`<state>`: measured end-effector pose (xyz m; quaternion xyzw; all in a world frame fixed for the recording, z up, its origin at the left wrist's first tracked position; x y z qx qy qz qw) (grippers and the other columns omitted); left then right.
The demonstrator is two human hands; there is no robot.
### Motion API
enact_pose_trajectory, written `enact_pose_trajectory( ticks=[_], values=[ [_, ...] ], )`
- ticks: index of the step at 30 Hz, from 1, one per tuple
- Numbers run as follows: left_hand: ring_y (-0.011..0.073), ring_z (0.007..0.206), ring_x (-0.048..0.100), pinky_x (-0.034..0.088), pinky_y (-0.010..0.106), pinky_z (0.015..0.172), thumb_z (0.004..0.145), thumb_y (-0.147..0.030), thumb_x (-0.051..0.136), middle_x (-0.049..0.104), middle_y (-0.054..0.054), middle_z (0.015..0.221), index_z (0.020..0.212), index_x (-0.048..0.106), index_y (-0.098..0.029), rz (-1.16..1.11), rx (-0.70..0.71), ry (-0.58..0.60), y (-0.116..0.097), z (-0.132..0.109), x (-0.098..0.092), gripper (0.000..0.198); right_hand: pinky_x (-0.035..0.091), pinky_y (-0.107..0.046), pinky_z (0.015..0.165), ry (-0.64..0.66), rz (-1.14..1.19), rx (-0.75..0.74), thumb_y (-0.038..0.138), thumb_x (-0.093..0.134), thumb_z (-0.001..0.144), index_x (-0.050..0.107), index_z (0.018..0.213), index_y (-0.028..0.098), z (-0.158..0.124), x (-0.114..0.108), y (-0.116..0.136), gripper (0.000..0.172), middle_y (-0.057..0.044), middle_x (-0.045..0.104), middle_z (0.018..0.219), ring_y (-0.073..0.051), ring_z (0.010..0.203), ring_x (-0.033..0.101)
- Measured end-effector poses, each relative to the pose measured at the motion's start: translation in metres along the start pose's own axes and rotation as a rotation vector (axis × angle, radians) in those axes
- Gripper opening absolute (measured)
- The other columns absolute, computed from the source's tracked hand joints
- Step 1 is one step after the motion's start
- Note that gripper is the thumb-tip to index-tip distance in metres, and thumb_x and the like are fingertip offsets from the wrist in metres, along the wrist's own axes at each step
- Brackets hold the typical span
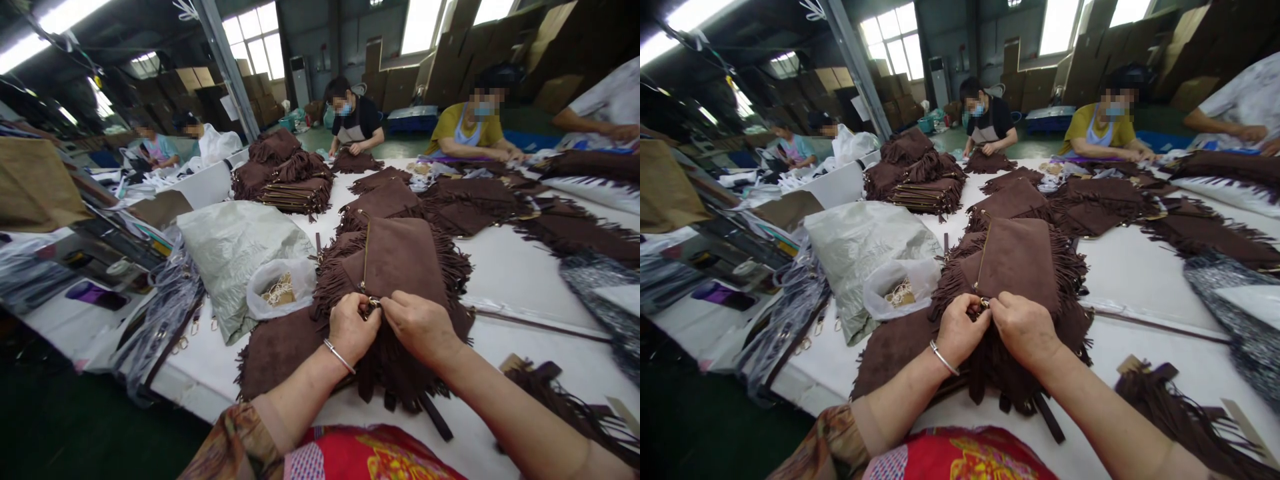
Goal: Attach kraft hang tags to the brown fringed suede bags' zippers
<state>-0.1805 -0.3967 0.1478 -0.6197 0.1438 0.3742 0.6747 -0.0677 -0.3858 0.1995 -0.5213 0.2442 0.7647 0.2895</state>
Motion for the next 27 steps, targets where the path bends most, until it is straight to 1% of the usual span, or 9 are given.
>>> enact_pose_trajectory(
  ticks=[5,10,15,18,23,27],
  values=[
    [0.016,0.072,0.059,0.046,0.028,0.068,0.076,-0.03,0.069,0.065,0.001,0.078,0.086,0.061,-0.021,-0.069,-0.04,0.003,0.007,-0.002,0.002,0.016,0.026,-0.031,0.059,0.039,-0.066,-0.062,0.01,0.055,0.086,0.061,0.077,0.019,0.005,0.001,0.012,0.014,-0.003,0.059,0.074,-0.017,0.069,0.049],
    [0.0159,0.073,0.059,0.047,0.028,0.069,0.076,-0.028,0.069,0.065,0.001,0.08,0.087,0.061,-0.021,-0.102,-0.06,0.001,0.01,-0.005,0.003,0.015,0.027,-0.032,0.059,0.072,-0.086,-0.114,0.012,0.059,0.085,0.063,0.079,0.019,0.009,0.003,0.02,0.01,-0.004,0.06,0.075,-0.019,0.071,0.051],
    [0.0155,0.072,0.059,0.046,0.028,0.068,0.077,-0.033,0.07,0.065,0.001,0.079,0.086,0.062,-0.02,-0.125,-0.078,-0.022,0.014,-0.008,0.002,0.018,0.028,-0.031,0.06,0.106,-0.097,-0.093,0.011,0.057,0.085,0.062,0.077,0.019,0.008,0.003,0.014,0.012,-0.004,0.061,0.075,-0.018,0.07,0.051],
    [0.0156,0.073,0.059,0.045,0.028,0.069,0.078,-0.032,0.069,0.064,0.001,0.079,0.084,0.062,-0.021,-0.119,-0.06,-0.038,0.012,-0.009,0.0,0.015,0.027,-0.031,0.059,0.126,-0.102,-0.083,0.012,0.056,0.085,0.064,0.08,0.019,0.005,0.004,0.011,0.012,-0.004,0.062,0.074,-0.017,0.069,0.052],
    [0.0159,0.073,0.058,0.046,0.029,0.07,0.077,-0.029,0.07,0.063,0.001,0.079,0.083,0.061,-0.021,-0.123,-0.044,-0.06,0.009,-0.011,-0.004,0.014,0.027,-0.031,0.059,0.154,-0.127,-0.101,0.012,0.056,0.085,0.064,0.081,0.02,0.005,0.004,0.015,0.012,-0.003,0.062,0.073,-0.018,0.069,0.054],
    [0.0166,0.075,0.058,0.046,0.029,0.07,0.077,-0.028,0.071,0.063,0.001,0.08,0.084,0.06,-0.021,-0.133,-0.045,-0.076,0.009,-0.013,-0.005,0.016,0.026,-0.032,0.058,0.187,-0.145,-0.146,0.012,0.059,0.084,0.064,0.081,0.02,0.008,0.004,0.019,0.01,-0.004,0.062,0.074,-0.019,0.069,0.053]
  ],
)
Point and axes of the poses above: each hand's wrist, its own z-axis towards the middle knuckle, its own x-axis out of the palm, y = z × x, the point moved 10 cm from there along z, towards the middle knuckle
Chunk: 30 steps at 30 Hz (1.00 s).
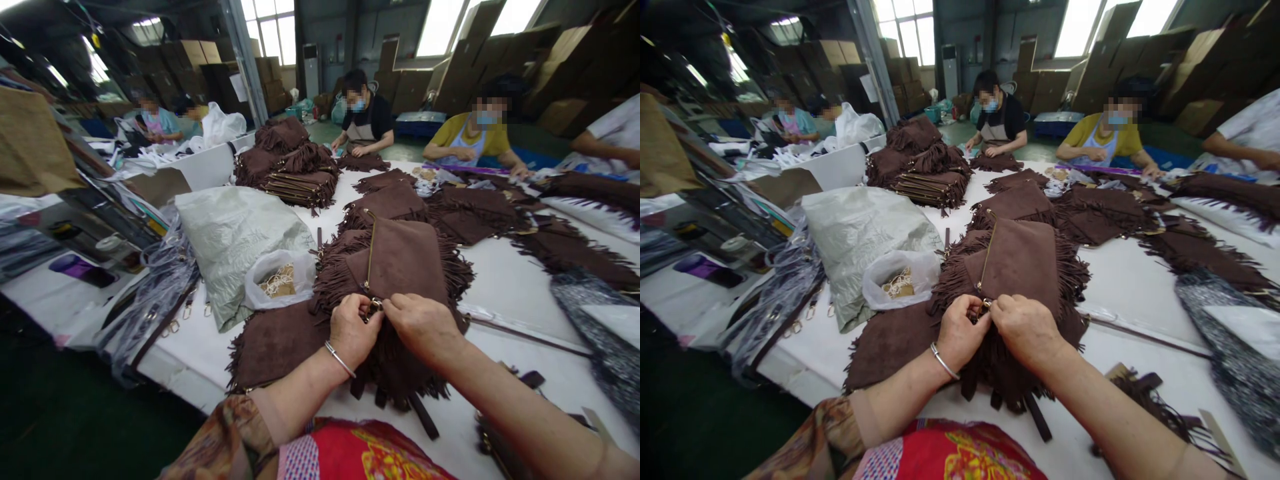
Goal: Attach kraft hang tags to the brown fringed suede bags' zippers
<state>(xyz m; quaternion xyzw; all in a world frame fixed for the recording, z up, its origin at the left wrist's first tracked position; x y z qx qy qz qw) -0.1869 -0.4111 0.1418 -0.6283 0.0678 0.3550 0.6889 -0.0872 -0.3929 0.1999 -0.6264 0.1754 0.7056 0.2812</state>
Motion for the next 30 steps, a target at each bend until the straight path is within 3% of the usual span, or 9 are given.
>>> enact_pose_trajectory(
  ticks=[6,10,14,17,22,30],
  values=[
    [0.0177,0.079,0.059,0.047,0.03,0.072,0.076,-0.023,0.072,0.063,0.002,0.083,0.085,0.059,-0.021,0.004,0.046,-0.011,-0.005,-0.005,-0.001,0.016,0.026,-0.033,0.058,0.016,-0.009,-0.078,0.011,0.061,0.083,0.063,0.08,0.02,0.006,-0.001,0.008,0.009,-0.003,0.06,0.074,-0.019,0.07,0.052],
    [0.0185,0.08,0.059,0.047,0.031,0.074,0.076,-0.024,0.073,0.064,0.003,0.084,0.085,0.061,-0.02,-0.01,0.055,-0.011,-0.009,-0.01,-0.005,0.016,0.028,-0.032,0.06,0.007,0.009,-0.054,0.013,0.06,0.085,0.063,0.08,0.02,0.005,0.003,0.006,0.009,-0.003,0.06,0.077,-0.019,0.073,0.05],
    [0.018,0.084,0.061,0.048,0.03,0.079,0.086,-0.023,0.061,0.067,0.004,0.085,0.086,0.067,-0.019,-0.122,0.081,0.014,-0.013,-0.012,-0.01,0.007,0.03,-0.031,0.064,-0.018,0.064,-0.004,0.018,0.057,0.089,0.063,0.084,0.021,0.002,0.008,-0.003,0.009,-0.002,0.06,0.081,-0.018,0.078,0.05],
    [0.0164,0.082,0.064,0.049,0.028,0.079,0.089,-0.017,0.053,0.071,0.004,0.085,0.086,0.071,-0.018,-0.238,-0.008,0.03,-0.003,-0.008,-0.009,0.018,0.031,-0.03,0.066,-0.032,0.106,-0.029,0.019,0.055,0.091,0.065,0.093,0.021,0.001,0.01,-0.004,0.01,-0.002,0.062,0.085,-0.018,0.083,0.051],
    [0.0162,0.075,0.067,0.05,0.026,0.072,0.085,-0.02,0.059,0.075,0.005,0.082,0.09,0.075,-0.014,-0.365,-0.221,0.134,0.019,-0.002,0.007,0.018,0.03,-0.03,0.063,-0.051,0.118,-0.086,0.021,0.053,0.093,0.066,0.104,0.021,-0.001,0.01,-0.001,0.017,-0.003,0.063,0.089,-0.017,0.083,0.053],
    [0.0169,0.075,0.067,0.05,0.026,0.072,0.084,-0.023,0.059,0.076,0.005,0.083,0.09,0.076,-0.015,-0.395,-0.225,0.193,0.02,0.002,0.014,0.02,0.025,-0.032,0.059,0.048,0.06,-0.06,0.025,0.051,0.094,0.065,0.095,0.024,0.001,0.016,-0.01,0.015,0.0,0.058,0.075,-0.014,0.068,0.051]
  ],
)
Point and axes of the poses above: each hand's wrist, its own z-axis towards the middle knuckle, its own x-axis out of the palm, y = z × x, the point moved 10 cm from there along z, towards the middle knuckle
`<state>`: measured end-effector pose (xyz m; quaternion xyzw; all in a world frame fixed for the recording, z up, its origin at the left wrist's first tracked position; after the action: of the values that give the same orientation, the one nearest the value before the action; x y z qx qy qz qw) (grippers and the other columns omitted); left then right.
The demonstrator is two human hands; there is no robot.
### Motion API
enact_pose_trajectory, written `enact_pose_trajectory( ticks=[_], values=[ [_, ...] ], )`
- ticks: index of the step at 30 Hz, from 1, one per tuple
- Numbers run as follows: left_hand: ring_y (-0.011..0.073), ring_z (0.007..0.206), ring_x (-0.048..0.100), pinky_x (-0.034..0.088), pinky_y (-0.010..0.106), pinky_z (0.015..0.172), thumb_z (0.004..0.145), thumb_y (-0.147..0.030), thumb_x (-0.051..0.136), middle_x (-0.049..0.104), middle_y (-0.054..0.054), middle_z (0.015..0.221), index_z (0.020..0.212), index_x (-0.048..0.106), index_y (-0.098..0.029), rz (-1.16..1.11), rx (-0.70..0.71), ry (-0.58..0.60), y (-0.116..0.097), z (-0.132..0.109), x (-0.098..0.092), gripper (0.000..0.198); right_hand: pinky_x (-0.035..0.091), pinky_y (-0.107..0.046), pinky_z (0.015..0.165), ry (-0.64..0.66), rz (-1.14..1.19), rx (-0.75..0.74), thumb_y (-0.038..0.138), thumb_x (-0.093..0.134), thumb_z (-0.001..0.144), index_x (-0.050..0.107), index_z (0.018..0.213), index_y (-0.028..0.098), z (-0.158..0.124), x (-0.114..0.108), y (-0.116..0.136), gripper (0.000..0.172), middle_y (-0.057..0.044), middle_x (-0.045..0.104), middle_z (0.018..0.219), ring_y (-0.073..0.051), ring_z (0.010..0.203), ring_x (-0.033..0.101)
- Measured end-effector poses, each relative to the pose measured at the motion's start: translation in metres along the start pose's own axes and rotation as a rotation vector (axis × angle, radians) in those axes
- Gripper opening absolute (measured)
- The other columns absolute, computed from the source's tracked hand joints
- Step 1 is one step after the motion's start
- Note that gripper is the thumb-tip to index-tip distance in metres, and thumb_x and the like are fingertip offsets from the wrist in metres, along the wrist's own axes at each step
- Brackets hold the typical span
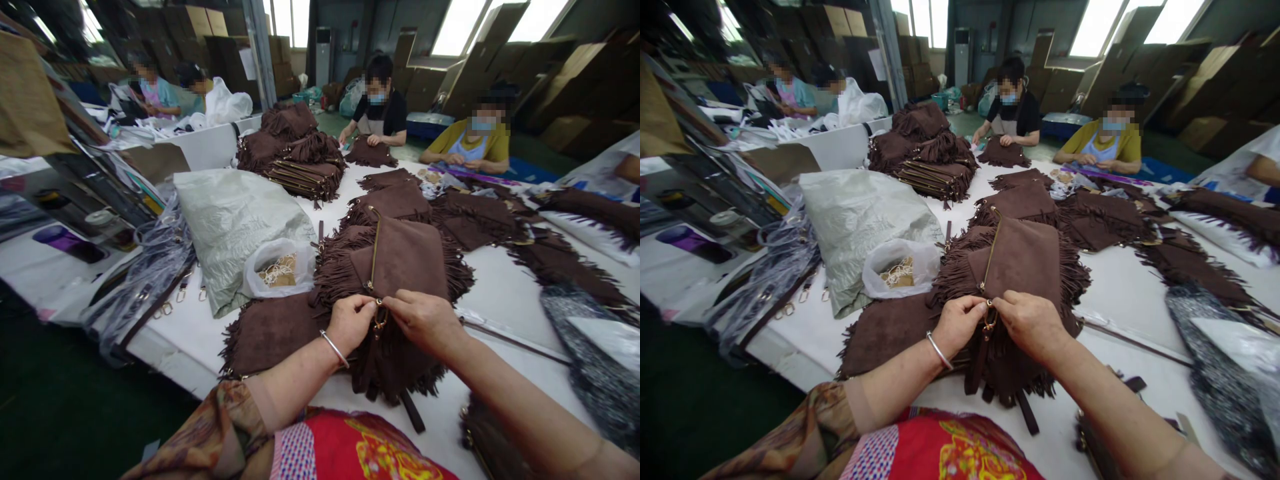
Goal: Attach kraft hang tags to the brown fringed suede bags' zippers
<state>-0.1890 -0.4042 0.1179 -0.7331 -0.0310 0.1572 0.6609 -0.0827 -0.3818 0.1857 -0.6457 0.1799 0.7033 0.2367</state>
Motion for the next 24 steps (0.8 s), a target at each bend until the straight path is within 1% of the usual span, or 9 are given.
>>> enact_pose_trajectory(
  ticks=[6,10,12,14,16,18,19,22,24],
  values=[
    [0.0162,0.073,0.065,0.049,0.026,0.071,0.083,-0.025,0.059,0.075,0.004,0.08,0.087,0.077,-0.016,0.006,-0.011,-0.021,0.002,0.003,-0.001,0.02,0.024,-0.033,0.057,0.074,-0.075,-0.151,0.017,0.058,0.087,0.064,0.092,0.021,0.009,-0.004,0.012,0.008,-0.002,0.06,0.078,-0.017,0.069,0.051],
    [0.0168,0.072,0.063,0.047,0.027,0.069,0.079,-0.03,0.062,0.074,0.004,0.076,0.081,0.077,-0.015,-0.033,-0.037,0.029,0.003,0.009,0.003,0.021,0.029,-0.033,0.056,0.077,-0.061,-0.185,0.016,0.058,0.087,0.064,0.089,0.018,0.015,-0.009,0.017,0.006,-0.004,0.061,0.081,-0.019,0.071,0.052],
    [0.0174,0.072,0.063,0.046,0.027,0.069,0.075,-0.035,0.066,0.073,0.005,0.077,0.08,0.076,-0.014,-0.097,-0.106,0.065,0.009,0.008,0.007,0.024,0.033,-0.032,0.055,0.085,-0.024,-0.177,0.018,0.055,0.089,0.064,0.087,0.017,0.013,-0.011,0.021,0.009,-0.005,0.062,0.083,-0.019,0.072,0.054],
    [0.0179,0.072,0.063,0.046,0.027,0.065,0.071,-0.042,0.071,0.074,0.006,0.081,0.084,0.076,-0.013,-0.186,-0.23,0.112,0.022,0.009,0.01,0.032,0.037,-0.032,0.054,0.081,0.018,-0.183,0.021,0.052,0.092,0.065,0.088,0.017,0.013,-0.013,0.025,0.015,-0.007,0.064,0.085,-0.02,0.074,0.056],
    [0.0177,0.071,0.062,0.047,0.026,0.063,0.065,-0.044,0.077,0.073,0.006,0.082,0.088,0.075,-0.013,-0.246,-0.332,0.205,0.033,0.015,0.017,0.039,0.042,-0.032,0.053,0.039,0.06,-0.131,0.021,0.05,0.093,0.066,0.086,0.016,0.015,-0.015,0.019,0.019,-0.007,0.064,0.088,-0.021,0.077,0.059],
    [0.0173,0.068,0.062,0.048,0.026,0.061,0.058,-0.041,0.083,0.073,0.005,0.081,0.09,0.074,-0.013,-0.279,-0.448,0.313,0.041,0.021,0.026,0.043,0.045,-0.032,0.051,0.01,0.102,-0.087,0.021,0.052,0.091,0.067,0.083,0.016,0.017,-0.015,0.01,0.018,-0.006,0.066,0.091,-0.022,0.078,0.062],
    [0.0169,0.066,0.062,0.048,0.026,0.059,0.055,-0.039,0.086,0.072,0.004,0.08,0.089,0.073,-0.013,-0.285,-0.499,0.339,0.044,0.023,0.028,0.044,0.047,-0.032,0.052,0.005,0.117,-0.057,0.021,0.052,0.091,0.068,0.084,0.016,0.017,-0.015,0.005,0.018,-0.005,0.066,0.092,-0.023,0.079,0.063],
    [0.0155,0.062,0.061,0.048,0.024,0.053,0.047,-0.03,0.09,0.071,0.002,0.076,0.082,0.071,-0.014,-0.278,-0.618,0.362,0.052,0.023,0.029,0.043,0.05,-0.033,0.054,0.019,0.189,0.009,0.021,0.051,0.091,0.068,0.09,0.018,0.012,-0.014,-0.007,0.017,-0.003,0.068,0.097,-0.023,0.084,0.066],
    [0.0158,0.062,0.061,0.05,0.024,0.054,0.046,-0.025,0.09,0.069,0.001,0.073,0.079,0.07,-0.015,-0.282,-0.645,0.355,0.06,0.023,0.027,0.04,0.049,-0.032,0.053,0.056,0.237,0.02,0.021,0.051,0.091,0.068,0.095,0.019,0.008,-0.012,-0.01,0.018,-0.002,0.069,0.1,-0.023,0.085,0.066]
  ],
)
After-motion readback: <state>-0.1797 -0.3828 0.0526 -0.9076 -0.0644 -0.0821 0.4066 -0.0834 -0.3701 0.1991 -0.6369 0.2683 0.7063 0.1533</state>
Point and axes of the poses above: each hand's wrist, its own z-axis towards the middle knuckle, its own x-axis out of the palm, y = z × x, the point moved 10 cm from there along z, towards the middle knuckle
